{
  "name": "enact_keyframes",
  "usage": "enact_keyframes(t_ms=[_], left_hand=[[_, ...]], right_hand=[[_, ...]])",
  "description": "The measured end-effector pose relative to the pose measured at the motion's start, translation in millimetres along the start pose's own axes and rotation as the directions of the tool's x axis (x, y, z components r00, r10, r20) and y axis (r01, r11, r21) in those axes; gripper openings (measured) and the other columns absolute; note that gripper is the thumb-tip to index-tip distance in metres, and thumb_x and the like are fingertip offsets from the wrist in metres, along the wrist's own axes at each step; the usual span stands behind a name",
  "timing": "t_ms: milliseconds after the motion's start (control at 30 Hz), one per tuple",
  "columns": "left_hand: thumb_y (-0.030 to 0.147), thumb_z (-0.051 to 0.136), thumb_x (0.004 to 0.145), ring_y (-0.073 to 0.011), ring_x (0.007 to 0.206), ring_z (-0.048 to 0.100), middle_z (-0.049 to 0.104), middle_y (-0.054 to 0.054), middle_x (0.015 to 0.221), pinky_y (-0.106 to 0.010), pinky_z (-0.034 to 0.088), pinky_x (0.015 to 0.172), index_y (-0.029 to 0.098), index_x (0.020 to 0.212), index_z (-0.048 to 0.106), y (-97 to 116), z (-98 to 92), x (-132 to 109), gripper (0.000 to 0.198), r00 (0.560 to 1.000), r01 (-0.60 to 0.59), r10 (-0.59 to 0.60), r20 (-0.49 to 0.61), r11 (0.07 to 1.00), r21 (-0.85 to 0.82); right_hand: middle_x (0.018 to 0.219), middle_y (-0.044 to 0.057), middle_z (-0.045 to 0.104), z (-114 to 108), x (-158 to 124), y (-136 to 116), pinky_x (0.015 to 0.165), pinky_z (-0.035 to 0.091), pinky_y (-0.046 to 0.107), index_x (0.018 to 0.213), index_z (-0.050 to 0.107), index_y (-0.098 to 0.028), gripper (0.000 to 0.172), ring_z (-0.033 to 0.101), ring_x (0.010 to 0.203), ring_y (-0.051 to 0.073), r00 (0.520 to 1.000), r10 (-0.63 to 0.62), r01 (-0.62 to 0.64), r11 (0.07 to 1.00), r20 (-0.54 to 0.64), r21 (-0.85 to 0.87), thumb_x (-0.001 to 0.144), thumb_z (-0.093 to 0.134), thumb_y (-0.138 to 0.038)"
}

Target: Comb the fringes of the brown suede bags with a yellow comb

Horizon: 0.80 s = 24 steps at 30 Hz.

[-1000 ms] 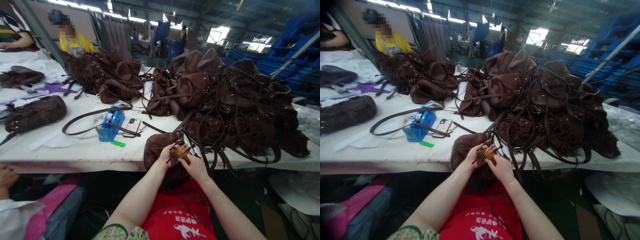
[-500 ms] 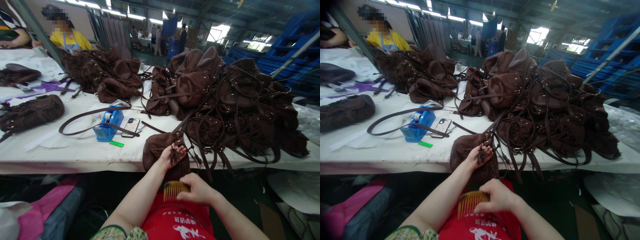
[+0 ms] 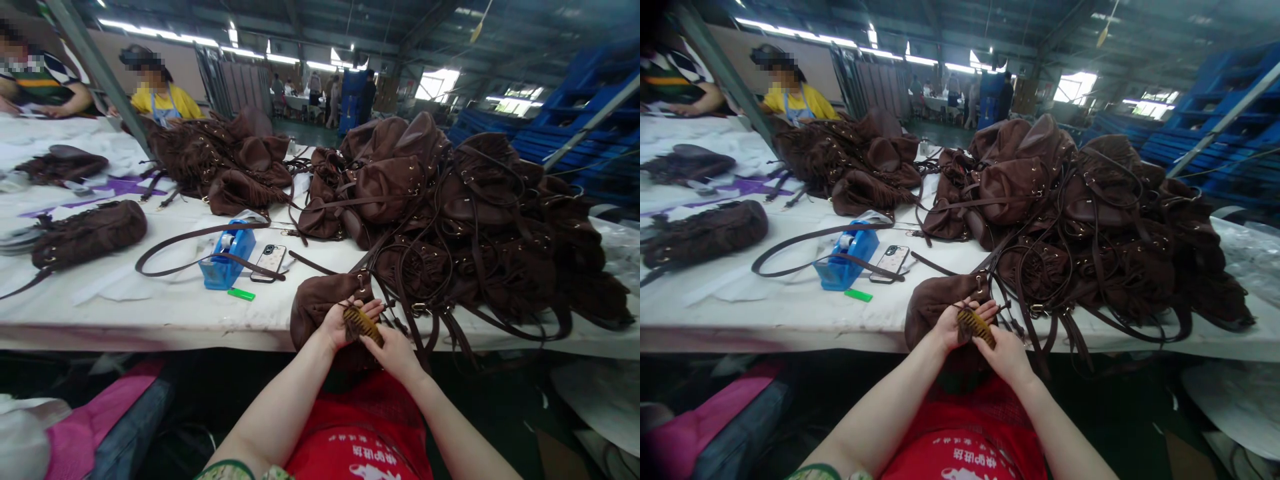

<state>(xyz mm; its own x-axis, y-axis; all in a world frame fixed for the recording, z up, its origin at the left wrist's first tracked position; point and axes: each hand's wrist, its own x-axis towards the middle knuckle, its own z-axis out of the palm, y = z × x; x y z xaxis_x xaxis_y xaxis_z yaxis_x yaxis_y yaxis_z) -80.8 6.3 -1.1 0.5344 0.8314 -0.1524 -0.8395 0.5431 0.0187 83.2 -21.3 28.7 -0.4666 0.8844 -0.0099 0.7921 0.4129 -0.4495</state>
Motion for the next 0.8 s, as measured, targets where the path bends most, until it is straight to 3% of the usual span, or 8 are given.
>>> enact_keyframes(t_ms=[200,267,400,500,567,667,733,800], left_hand=[[0.028,0.042,0.09,-0.0287,0.12,0.053,0.061,-0.016,0.117,-0.041,0.042,0.099,0.013,0.068,0.049,5.6,6.3,0.1,0.028,0.995,-0.02,0.018,-0.093,1.0,-0.015],[0.03,0.041,0.091,-0.0275,0.116,0.056,0.062,-0.016,0.114,-0.04,0.044,0.097,0.014,0.068,0.049,4.9,11.6,0.8,0.029,0.992,-0.016,0.017,-0.121,1.0,0.009],[0.036,0.045,0.089,-0.0233,0.1,0.063,0.065,-0.015,0.106,-0.035,0.05,0.084,0.014,0.073,0.052,-15.0,22.0,-5.3,0.028,0.946,-0.037,0.124,-0.299,0.959,0.28],[0.04,0.056,0.082,-0.0194,0.087,0.064,0.067,-0.011,0.097,-0.029,0.05,0.073,0.013,0.087,0.059,-42.2,24.2,-28.7,0.028,0.905,0.045,0.279,-0.321,0.688,0.725],[0.042,0.06,0.078,-0.0187,0.083,0.063,0.068,-0.008,0.093,-0.029,0.049,0.072,0.014,0.091,0.063,-56.5,24.7,-55.2,0.031,0.949,0.174,0.195,-0.249,0.336,0.926],[0.041,0.059,0.078,-0.02,0.082,0.063,0.07,-0.007,0.092,-0.03,0.048,0.075,0.018,0.093,0.067,-63.1,30.3,-101.2,0.029,0.975,0.222,0.017,-0.222,-0.163,0.961],[0.039,0.055,0.081,-0.0205,0.086,0.063,0.07,-0.006,0.096,-0.031,0.048,0.078,0.02,0.098,0.066,-58.2,37.3,-126.7,0.028,0.981,0.185,0.104,-0.161,-0.291,0.939],[0.035,0.05,0.085,-0.0198,0.091,0.062,0.068,-0.006,0.1,-0.031,0.047,0.083,0.02,0.102,0.064,-48.7,44.3,-143.1,0.027,0.943,0.172,0.325,-0.071,-0.295,0.94]], right_hand=[[0.051,-0.006,0.047,3.3,-48.5,-5.4,0.047,0.021,0.023,0.057,0.054,-0.016,0.042,0.039,0.048,0.009,0.873,-0.213,0.116,0.964,0.44,0.238,0.076,0.067,-0.052],[0.052,-0.006,0.045,-4.3,-51.7,-5.2,0.047,0.023,0.023,0.059,0.055,-0.016,0.042,0.039,0.049,0.009,0.874,-0.237,0.088,0.936,0.424,0.342,0.079,0.064,-0.051],[0.068,0.0,0.06,-22.7,-39.1,-2.2,0.057,0.037,0.024,0.077,0.063,-0.015,0.037,0.052,0.063,0.015,0.983,-0.121,0.045,0.884,0.135,0.466,0.086,0.054,-0.05],[0.082,0.004,0.067,-30.7,-22.5,-3.9,0.066,0.045,0.028,0.092,0.064,-0.017,0.035,0.059,0.075,0.02,0.999,0.003,0.014,0.86,-0.034,0.511,0.089,0.05,-0.049],[0.085,0.005,0.068,-32.5,-10.7,-10.0,0.071,0.047,0.031,0.095,0.063,-0.018,0.034,0.061,0.08,0.022,0.997,0.044,-0.005,0.866,-0.066,0.501,0.088,0.051,-0.048],[0.092,0.006,0.068,-31.8,6.2,-26.7,0.079,0.049,0.034,0.1,0.061,-0.019,0.032,0.062,0.087,0.024,0.997,0.054,-0.014,0.835,-0.056,0.55,0.084,0.058,-0.046],[0.099,0.006,0.068,-29.3,15.6,-39.8,0.084,0.049,0.036,0.106,0.058,-0.019,0.035,0.062,0.093,0.024,1.0,0.011,-0.004,0.736,-0.005,0.677,0.08,0.063,-0.042],[0.104,0.006,0.067,-24.6,23.3,-50.9,0.085,0.05,0.036,0.11,0.056,-0.019,0.038,0.062,0.096,0.024,0.996,-0.064,-0.015,0.627,0.07,0.779,0.077,0.065,-0.037]])
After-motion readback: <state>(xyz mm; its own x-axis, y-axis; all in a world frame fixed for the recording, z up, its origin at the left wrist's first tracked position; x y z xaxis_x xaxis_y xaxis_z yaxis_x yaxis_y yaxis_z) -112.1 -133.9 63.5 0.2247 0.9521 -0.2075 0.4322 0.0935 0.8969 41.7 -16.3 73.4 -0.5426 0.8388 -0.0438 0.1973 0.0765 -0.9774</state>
